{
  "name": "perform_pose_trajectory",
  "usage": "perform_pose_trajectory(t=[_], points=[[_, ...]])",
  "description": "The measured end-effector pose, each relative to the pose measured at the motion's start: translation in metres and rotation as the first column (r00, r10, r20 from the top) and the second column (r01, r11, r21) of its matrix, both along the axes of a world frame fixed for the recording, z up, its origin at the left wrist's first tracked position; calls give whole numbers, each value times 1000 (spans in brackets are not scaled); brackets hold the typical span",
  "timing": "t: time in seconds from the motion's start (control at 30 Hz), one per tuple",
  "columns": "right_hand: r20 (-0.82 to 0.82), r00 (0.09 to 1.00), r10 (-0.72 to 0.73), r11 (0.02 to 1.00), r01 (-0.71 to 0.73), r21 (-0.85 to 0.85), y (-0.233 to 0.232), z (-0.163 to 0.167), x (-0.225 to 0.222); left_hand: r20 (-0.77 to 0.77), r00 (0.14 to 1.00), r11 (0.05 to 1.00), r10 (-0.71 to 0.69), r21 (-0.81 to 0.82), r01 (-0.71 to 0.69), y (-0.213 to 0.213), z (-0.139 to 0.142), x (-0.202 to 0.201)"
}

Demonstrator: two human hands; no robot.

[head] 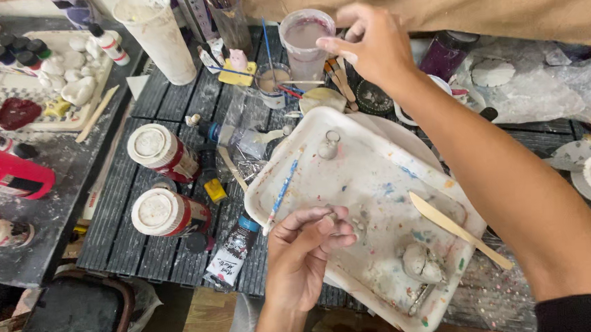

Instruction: The person shapes a small piece of gray clay into a figurine using a wooden sculpting tool and their fingers. They repeatedly smooth the surface, add small clay pieces, and refine the form on a cluttered workbench.

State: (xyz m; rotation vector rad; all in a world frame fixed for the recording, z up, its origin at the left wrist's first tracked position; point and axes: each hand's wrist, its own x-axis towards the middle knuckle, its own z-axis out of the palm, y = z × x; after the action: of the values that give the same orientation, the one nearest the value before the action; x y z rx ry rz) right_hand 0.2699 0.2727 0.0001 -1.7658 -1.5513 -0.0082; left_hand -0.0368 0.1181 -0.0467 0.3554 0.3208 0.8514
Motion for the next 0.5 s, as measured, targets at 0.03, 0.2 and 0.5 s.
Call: perform_pose_trajectory(t=[0.03,0.2,0.5], points=[[-23,999,24,999,-25,-32,4,-2,1,18,1000,1000,0,3,0,0,-1,0],[-134,978,159,985,-165,-41,20,-8,-3,84,996,998,-17,55,12,-4,-5,1],[-24,973,229,968,-225,111,37,-6,-28,-17,997,995,73,65,-72,-5,-4,3]])
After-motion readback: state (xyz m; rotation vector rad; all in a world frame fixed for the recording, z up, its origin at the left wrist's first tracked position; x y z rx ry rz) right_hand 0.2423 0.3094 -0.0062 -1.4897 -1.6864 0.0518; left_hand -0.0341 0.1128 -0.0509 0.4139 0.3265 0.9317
